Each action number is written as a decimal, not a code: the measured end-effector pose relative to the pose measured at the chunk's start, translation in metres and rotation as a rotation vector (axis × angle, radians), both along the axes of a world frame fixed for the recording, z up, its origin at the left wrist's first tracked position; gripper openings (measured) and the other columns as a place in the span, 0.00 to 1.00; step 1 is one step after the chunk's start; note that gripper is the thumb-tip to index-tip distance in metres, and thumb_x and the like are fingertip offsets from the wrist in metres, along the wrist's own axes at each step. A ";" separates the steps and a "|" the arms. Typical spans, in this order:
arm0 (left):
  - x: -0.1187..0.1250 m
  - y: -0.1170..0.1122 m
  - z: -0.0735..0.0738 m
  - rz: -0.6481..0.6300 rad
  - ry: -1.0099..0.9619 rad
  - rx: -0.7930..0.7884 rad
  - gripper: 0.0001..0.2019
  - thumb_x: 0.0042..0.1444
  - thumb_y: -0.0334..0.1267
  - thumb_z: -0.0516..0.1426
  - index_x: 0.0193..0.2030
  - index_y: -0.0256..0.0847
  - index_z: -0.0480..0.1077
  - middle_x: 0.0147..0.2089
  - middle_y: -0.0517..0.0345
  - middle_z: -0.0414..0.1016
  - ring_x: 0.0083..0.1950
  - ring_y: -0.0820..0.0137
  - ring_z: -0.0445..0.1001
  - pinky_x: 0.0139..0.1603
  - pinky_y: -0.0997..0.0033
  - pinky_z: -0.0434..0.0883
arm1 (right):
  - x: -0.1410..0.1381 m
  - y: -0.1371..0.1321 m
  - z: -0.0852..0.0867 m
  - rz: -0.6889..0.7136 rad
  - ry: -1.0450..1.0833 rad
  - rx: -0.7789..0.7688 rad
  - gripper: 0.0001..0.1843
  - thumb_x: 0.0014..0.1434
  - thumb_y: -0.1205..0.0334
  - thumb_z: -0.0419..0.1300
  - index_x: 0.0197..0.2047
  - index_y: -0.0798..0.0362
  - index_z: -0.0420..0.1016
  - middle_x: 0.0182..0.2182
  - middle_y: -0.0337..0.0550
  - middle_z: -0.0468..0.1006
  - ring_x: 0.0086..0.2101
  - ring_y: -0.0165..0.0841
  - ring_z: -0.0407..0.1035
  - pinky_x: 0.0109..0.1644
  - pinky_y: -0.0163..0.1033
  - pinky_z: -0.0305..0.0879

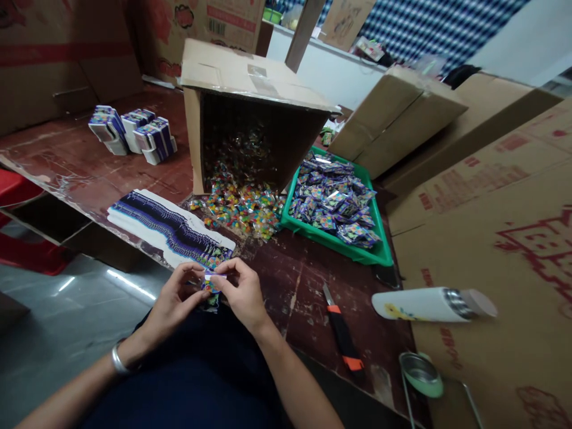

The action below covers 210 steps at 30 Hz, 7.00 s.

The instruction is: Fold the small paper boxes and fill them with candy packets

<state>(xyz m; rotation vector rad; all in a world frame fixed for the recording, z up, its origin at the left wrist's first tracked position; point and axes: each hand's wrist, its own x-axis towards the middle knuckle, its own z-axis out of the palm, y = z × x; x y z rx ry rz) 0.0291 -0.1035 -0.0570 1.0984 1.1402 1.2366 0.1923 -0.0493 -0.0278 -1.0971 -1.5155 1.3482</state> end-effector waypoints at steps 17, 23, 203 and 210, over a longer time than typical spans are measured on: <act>-0.013 0.005 -0.016 0.036 -0.108 -0.140 0.21 0.51 0.46 0.67 0.49 0.41 0.74 0.42 0.53 0.80 0.43 0.63 0.80 0.42 0.71 0.78 | 0.017 -0.010 0.014 0.368 -0.420 0.309 0.46 0.44 0.47 0.76 0.63 0.49 0.66 0.56 0.50 0.73 0.54 0.43 0.71 0.58 0.45 0.69; -0.021 0.016 -0.033 0.039 0.059 -0.035 0.30 0.57 0.50 0.62 0.64 0.46 0.64 0.50 0.50 0.81 0.48 0.58 0.82 0.43 0.64 0.81 | 0.046 0.037 0.025 0.104 -0.636 0.648 0.47 0.46 0.43 0.74 0.64 0.48 0.62 0.63 0.53 0.68 0.62 0.48 0.63 0.68 0.51 0.61; -0.009 0.007 0.009 -0.097 -0.125 -0.088 0.13 0.57 0.41 0.63 0.48 0.42 0.72 0.43 0.58 0.74 0.38 0.70 0.74 0.38 0.72 0.71 | 0.003 -0.005 -0.003 0.004 -0.222 0.296 0.06 0.64 0.58 0.64 0.38 0.51 0.77 0.44 0.48 0.78 0.42 0.37 0.76 0.43 0.40 0.75; -0.003 0.005 0.006 0.028 -0.183 -0.047 0.16 0.56 0.39 0.64 0.47 0.45 0.65 0.42 0.63 0.69 0.32 0.76 0.70 0.35 0.76 0.68 | -0.006 -0.008 -0.004 -0.062 -0.078 0.266 0.08 0.62 0.57 0.65 0.43 0.50 0.74 0.39 0.45 0.80 0.41 0.37 0.76 0.48 0.43 0.73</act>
